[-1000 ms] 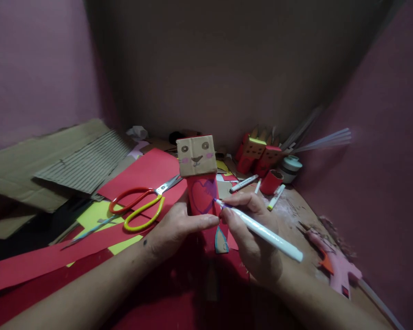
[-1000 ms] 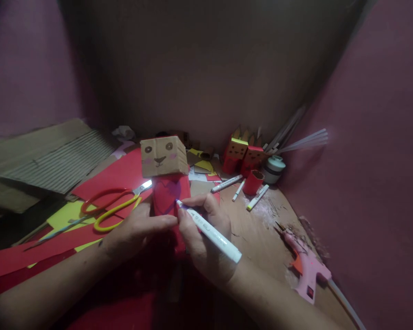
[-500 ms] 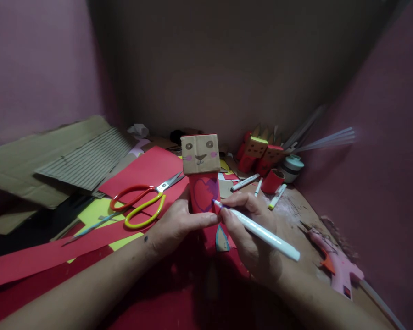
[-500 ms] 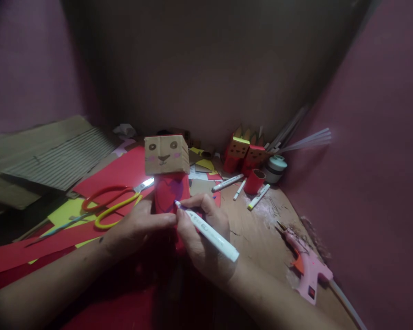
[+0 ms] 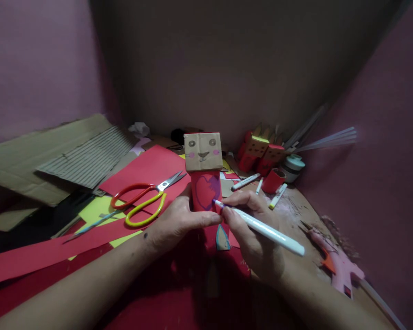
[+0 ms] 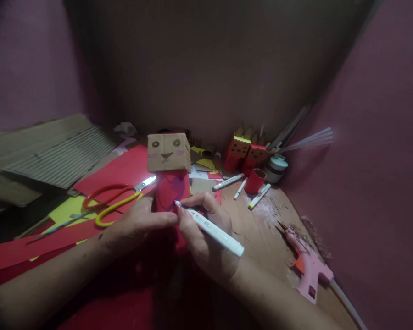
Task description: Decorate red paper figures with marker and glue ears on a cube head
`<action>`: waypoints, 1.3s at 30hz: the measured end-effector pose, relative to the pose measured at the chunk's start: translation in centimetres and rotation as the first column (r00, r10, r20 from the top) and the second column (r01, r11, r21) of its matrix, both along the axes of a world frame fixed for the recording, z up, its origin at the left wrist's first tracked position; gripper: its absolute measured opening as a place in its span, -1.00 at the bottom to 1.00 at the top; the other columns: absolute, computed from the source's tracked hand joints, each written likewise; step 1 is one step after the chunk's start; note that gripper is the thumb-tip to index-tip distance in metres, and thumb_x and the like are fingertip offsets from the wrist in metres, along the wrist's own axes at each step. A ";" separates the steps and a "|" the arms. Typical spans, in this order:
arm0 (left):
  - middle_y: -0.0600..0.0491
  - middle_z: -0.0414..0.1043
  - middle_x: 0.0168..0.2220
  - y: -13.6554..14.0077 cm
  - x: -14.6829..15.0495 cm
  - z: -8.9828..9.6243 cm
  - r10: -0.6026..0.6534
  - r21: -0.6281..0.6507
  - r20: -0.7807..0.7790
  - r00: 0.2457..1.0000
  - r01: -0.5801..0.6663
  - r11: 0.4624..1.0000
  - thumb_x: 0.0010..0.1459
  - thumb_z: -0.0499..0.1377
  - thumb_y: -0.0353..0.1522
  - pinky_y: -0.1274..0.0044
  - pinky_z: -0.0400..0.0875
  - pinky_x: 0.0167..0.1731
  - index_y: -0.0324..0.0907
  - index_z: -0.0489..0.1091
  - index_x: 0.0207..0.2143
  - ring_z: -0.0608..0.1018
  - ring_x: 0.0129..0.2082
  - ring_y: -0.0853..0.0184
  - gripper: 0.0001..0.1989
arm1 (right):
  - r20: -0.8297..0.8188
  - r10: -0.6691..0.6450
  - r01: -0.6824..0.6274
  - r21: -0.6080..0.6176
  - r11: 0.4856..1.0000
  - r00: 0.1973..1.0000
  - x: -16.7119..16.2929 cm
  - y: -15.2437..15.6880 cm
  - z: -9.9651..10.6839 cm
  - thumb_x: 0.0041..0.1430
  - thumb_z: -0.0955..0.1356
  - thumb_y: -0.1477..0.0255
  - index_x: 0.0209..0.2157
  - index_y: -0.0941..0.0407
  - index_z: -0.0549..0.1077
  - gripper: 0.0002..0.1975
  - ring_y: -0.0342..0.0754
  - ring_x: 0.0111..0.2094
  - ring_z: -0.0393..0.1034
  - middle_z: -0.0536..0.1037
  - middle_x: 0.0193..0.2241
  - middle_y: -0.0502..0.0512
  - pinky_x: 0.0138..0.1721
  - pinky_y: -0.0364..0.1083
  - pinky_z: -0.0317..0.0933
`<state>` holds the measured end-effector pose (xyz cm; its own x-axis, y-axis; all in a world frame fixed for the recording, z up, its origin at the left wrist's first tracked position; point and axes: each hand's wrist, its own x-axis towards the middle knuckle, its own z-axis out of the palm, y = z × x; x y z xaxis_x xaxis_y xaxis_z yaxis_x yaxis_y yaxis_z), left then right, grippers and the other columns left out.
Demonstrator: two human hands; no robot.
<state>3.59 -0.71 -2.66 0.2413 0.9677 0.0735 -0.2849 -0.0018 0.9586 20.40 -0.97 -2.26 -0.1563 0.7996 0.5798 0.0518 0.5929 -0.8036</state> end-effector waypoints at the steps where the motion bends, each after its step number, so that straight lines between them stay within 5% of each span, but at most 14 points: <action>1: 0.07 0.66 -0.16 0.0 0.0 0.0 0.002 -0.005 -0.002 1.000 -0.002 1.000 -0.04 0.49 -0.40 0.49 0.53 -0.20 -0.18 0.55 -0.06 0.64 -0.18 0.24 -0.56 | -0.016 -0.011 0.011 0.003 1.000 1.000 0.0 0.0 -0.1 0.22 0.41 0.48 -0.31 0.05 0.49 -0.96 -0.22 -0.61 0.28 0.43 -0.59 -0.15 -0.60 -0.23 0.20; 10: -0.06 0.65 -0.02 0.1 -0.1 -0.2 -0.040 -0.014 -0.021 0.999 0.039 0.999 -0.01 0.51 -0.24 0.41 0.55 -0.11 -0.23 0.52 0.02 0.66 -0.12 0.16 -0.45 | -0.081 -0.052 0.047 -0.056 0.997 0.995 -0.3 0.3 -0.5 0.26 0.42 0.43 -0.26 0.04 0.50 -0.98 -0.19 -0.52 0.38 0.49 -0.52 -0.12 -0.49 -0.20 0.31; 20: 0.04 0.67 -0.26 0.3 -0.2 -0.6 -0.051 0.031 -0.015 0.999 0.052 0.998 0.05 0.48 -0.29 0.43 0.55 -0.12 -0.20 0.58 -0.09 0.66 -0.11 0.17 -0.62 | -0.060 -0.048 0.046 -0.029 0.998 0.997 -0.1 0.2 -0.4 0.24 0.42 0.46 -0.28 0.03 0.52 -0.97 -0.21 -0.57 0.32 0.47 -0.54 -0.14 -0.53 -0.22 0.25; 27: 0.00 0.67 -0.24 0.2 -0.1 -0.4 -0.041 0.018 -0.024 0.999 0.041 0.999 0.02 0.48 -0.31 0.38 0.54 -0.07 -0.19 0.49 0.14 0.63 0.02 0.04 -0.39 | -0.083 -0.062 0.057 -0.062 0.996 0.995 -0.2 0.2 -0.5 0.25 0.43 0.43 -0.26 0.04 0.52 -0.97 -0.18 -0.48 0.39 0.52 -0.47 -0.10 -0.44 -0.18 0.31; 39: 0.07 0.59 -0.27 0.4 -0.3 -0.3 -0.038 0.074 -0.050 0.998 0.042 0.996 0.02 0.48 -0.31 0.45 0.50 -0.15 -0.19 0.54 -0.17 0.60 -0.20 0.24 -0.67 | -0.040 -0.005 0.004 -0.030 1.000 0.999 -0.1 -0.1 0.1 0.19 0.42 0.49 -0.33 0.06 0.50 -0.96 -0.20 -0.60 0.28 0.43 -0.60 -0.14 -0.58 -0.20 0.21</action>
